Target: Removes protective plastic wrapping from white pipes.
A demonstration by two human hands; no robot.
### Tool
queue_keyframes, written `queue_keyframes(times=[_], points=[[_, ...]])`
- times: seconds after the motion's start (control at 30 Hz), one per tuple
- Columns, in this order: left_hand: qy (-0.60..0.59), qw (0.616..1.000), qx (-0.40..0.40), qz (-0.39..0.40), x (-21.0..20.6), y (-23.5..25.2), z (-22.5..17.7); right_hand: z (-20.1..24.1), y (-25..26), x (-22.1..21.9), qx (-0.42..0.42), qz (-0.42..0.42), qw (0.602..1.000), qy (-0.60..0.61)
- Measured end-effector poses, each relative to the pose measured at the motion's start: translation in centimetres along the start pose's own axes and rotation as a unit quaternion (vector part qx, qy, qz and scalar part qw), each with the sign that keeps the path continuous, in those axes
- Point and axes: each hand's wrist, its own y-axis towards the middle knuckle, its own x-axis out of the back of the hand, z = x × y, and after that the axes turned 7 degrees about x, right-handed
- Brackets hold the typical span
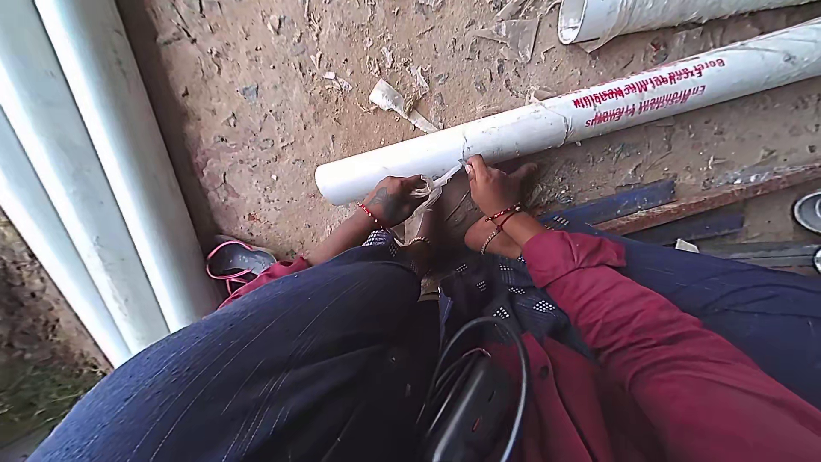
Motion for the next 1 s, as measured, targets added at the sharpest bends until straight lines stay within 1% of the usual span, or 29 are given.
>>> queue_keyframes(times=[0.2, 0.27, 0.33, 0.4, 0.5, 0.6, 0.63, 0.67, 0.73, 0.8, 0.83, 0.87, 0.9, 0.93, 0.97, 1.0], points=[[-0.032, 0.999, -0.036, 0.013, -0.3, -0.4, -0.4, -1.0, -1.0, -2.4, 0.035, -0.001, 0.999, -0.005], [-0.027, 0.997, -0.067, 0.017, -0.4, -0.4, -0.3, -1.8, -1.1, -3.9, 0.053, -0.027, 0.998, -0.013], [-0.019, 0.995, -0.098, 0.023, -0.3, -0.3, -0.2, -2.9, -0.6, -5.8, 0.068, -0.077, 0.994, -0.03], [-0.014, 0.993, -0.115, 0.034, -0.3, -0.4, -0.1, -3.3, -0.5, -6.5, 0.082, -0.084, 0.992, -0.045], [0.0, 0.993, -0.104, 0.058, 0.1, -0.6, -0.4, -3.4, -0.7, -6.8, 0.1, -0.069, 0.991, -0.054], [0.036, 0.995, -0.029, 0.087, 0.7, -0.7, -0.6, -3.5, -0.6, -6.8, 0.087, -0.073, 0.993, -0.028], [0.056, 0.995, 0.001, 0.078, 0.9, -0.8, -0.4, -3.6, -0.9, -6.5, 0.088, -0.083, 0.992, -0.025], [0.08, 0.995, 0.029, 0.05, 0.9, -0.8, -0.1, -3.7, -1.0, -6.4, 0.086, -0.114, 0.989, -0.023], [0.122, 0.989, 0.072, -0.04, 0.8, -0.8, 0.4, -3.9, -0.6, -6.0, 0.076, -0.19, 0.978, -0.044], [0.115, 0.98, 0.086, -0.135, 0.5, -0.4, 0.8, -3.7, -0.2, -4.8, 0.072, -0.224, 0.969, -0.073], [0.102, 0.976, 0.105, -0.161, 0.6, 0.0, 0.7, -3.3, -0.3, -4.1, 0.069, -0.214, 0.971, -0.083], [0.098, 0.973, 0.128, -0.167, 1.1, 0.5, 0.4, -2.5, 0.0, -2.9, 0.057, -0.193, 0.976, -0.081], [0.101, 0.97, 0.149, -0.16, 1.7, 1.2, 0.0, -1.3, 0.5, -0.9, 0.03, -0.141, 0.987, -0.067], [0.107, 0.971, 0.153, -0.15, 2.4, 1.8, -0.3, 0.0, 1.5, 1.5, -0.012, -0.067, 0.997, -0.044], [0.114, 0.973, 0.142, -0.14, 2.8, 2.3, -0.4, 0.7, 3.0, 3.4, -0.061, 0.003, 0.998, -0.019], [0.124, 0.976, 0.126, -0.131, 3.1, 2.7, -0.4, 0.1, 4.7, 3.3, -0.094, 0.016, 0.995, -0.005]])
